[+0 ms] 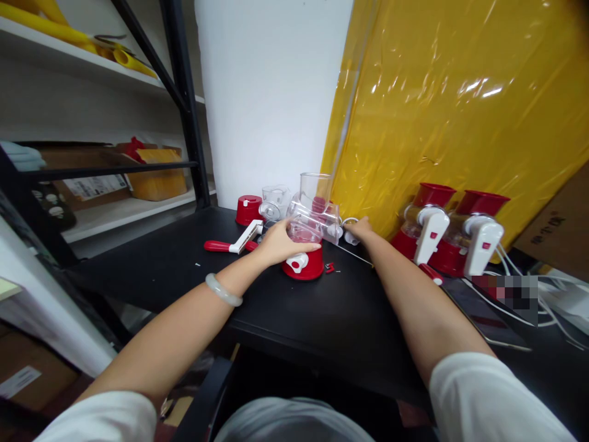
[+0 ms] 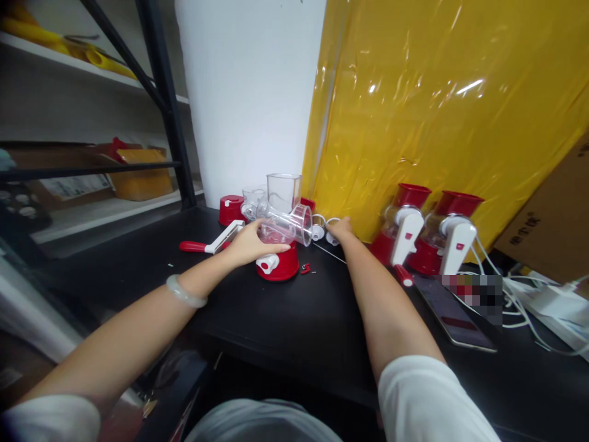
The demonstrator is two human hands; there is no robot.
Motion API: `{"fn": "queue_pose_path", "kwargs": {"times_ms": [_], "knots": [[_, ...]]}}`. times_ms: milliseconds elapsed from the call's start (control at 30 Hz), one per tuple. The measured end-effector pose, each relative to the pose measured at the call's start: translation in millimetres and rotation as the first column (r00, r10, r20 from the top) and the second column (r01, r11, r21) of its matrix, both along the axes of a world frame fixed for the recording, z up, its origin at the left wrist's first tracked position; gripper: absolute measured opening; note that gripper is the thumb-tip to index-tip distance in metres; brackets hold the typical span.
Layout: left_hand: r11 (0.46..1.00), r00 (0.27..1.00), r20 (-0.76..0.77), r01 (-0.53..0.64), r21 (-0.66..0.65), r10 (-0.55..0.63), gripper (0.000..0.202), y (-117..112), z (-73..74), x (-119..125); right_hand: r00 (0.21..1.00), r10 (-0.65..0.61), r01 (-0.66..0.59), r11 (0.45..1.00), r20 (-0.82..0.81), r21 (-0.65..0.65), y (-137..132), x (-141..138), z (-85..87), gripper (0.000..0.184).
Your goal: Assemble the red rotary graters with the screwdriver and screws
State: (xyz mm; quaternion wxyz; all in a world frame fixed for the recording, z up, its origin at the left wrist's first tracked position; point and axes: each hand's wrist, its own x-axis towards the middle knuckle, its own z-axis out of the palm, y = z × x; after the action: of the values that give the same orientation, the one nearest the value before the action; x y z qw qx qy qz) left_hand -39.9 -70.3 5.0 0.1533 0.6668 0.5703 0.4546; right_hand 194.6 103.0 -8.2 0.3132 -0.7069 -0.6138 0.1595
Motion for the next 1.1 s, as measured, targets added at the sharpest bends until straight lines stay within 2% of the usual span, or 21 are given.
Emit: {"fn": "queue_pose_path", "kwargs": {"times_ms": [100,200,300,367,433,533,600,667,800,967,1033,1100], "knots": [[0.999,0.997,0.071,-0.025,-0.038,0.028,0.074,2,0.2,-2,0.997,-0.066,0.066,0.998,-0.042,-0.001,2,1,0.1,0.074],[0.999,0.988,0.154,-0.001,-0.042,0.007,0.067,3,0.9,-2,0.993,-0.087,0.091,0.995,-0.079,0.041,1,5,7.0,0.074],[0.999,0.978,0.206,0.026,-0.038,-0.018,0.063,2,2.1,-2,0.975,-0.064,0.106,0.976,-0.215,0.19,-4,6,21.7,0.083],[0.999,0.974,0.225,0.026,-0.045,-0.015,0.063,2,2.9,-2,0.933,0.067,0.064,0.936,-0.353,0.347,-11,5,34.3,0.089],[0.998,0.97,0.241,0.022,-0.061,-0.006,0.064,2,3.3,-2,0.824,0.233,-0.01,0.917,-0.516,0.398,-20,0,47.2,0.08],[0.998,0.966,0.258,0.004,-0.064,0.013,0.067,4,2.7,-3,0.6,0.398,-0.099,0.898,-0.694,0.429,-36,-9,63.1,0.057],[0.998,0.966,0.258,-0.016,-0.059,0.03,0.069,6,1.9,-4,0.466,0.486,-0.152,0.867,-0.739,0.475,-46,-15,70.4,0.047],[0.998,0.962,0.272,-0.021,-0.059,0.036,0.068,8,0.7,-5,0.39,0.568,-0.228,0.822,-0.724,0.522,-55,-20,75.5,0.043],[0.999,0.922,0.387,0.021,-0.048,-0.001,0.065,13,-1.9,-8,0.34,0.635,-0.279,0.773,-0.694,0.57,-69,-24,82.5,0.044],[0.99,0.813,0.573,0.139,-0.018,-0.104,0.064,14,-3.2,-5,0.29,0.699,-0.318,0.714,-0.653,0.623,-82,-35,83.9,0.041],[0.983,0.748,0.649,0.181,-0.002,-0.137,0.063,12,-2.5,-1,0.313,0.718,-0.342,0.696,-0.622,0.631,-85,-42,80.6,0.043],[0.974,0.687,0.706,0.225,0.018,-0.172,0.061,10,-1.5,2,0.387,0.741,-0.367,0.669,-0.549,0.646,-86,-49,76.4,0.045]]}}
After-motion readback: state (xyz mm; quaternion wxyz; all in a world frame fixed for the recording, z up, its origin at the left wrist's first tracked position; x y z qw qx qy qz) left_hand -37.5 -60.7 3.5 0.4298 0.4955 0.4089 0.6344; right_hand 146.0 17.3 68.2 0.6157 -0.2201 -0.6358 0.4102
